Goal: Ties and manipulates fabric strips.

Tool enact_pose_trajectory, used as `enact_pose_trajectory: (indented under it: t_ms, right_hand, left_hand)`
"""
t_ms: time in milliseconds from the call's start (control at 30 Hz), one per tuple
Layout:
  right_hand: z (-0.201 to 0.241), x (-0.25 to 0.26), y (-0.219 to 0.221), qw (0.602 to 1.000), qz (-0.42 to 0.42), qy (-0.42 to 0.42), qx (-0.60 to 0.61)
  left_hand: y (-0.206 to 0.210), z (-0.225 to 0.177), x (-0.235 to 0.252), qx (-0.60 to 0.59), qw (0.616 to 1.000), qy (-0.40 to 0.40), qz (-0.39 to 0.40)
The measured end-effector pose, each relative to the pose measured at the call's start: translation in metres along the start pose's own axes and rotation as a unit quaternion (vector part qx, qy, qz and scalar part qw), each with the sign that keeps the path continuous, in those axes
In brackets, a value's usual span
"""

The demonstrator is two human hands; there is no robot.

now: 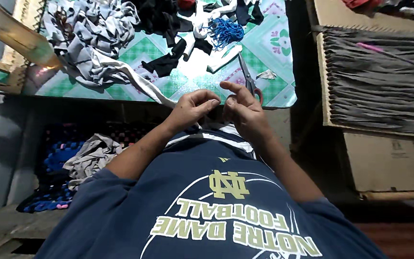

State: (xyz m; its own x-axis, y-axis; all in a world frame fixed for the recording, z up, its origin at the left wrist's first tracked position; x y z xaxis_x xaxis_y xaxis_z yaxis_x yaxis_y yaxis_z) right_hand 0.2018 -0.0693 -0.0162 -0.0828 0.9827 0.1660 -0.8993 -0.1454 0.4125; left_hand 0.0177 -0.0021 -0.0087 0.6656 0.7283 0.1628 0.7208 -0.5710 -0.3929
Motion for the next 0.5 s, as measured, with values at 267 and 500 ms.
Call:
enact_pose_trajectory:
  t_ms: [267,500]
  right_hand:
    - [0.005,0.000,-0.010,0.970,0.001,-0.041,-0.238]
    - [0.014,0.004,-0.015,0.917,0.026,-0.109,-0.383]
  left_hand:
    - [-0.005,0.003,0.000,0.155,0.981,0.084,-0.083]
    - [-0.005,0.006,0.001,0.252,0.956,0.132,-0.073]
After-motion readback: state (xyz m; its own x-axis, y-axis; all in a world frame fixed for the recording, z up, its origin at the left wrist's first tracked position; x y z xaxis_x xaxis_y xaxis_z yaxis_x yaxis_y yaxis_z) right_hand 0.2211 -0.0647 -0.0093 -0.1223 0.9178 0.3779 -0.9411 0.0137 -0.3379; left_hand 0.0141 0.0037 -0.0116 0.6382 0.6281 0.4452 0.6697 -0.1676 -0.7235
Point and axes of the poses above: each hand's wrist, its own x-axis towards the middle knuckle, its own y-axis out of the palm, z = x × y, the point moved 1 cm from there along x, towards the middle knuckle, and after that the axes turned 15 degrees about x, right-handed, at the moved point
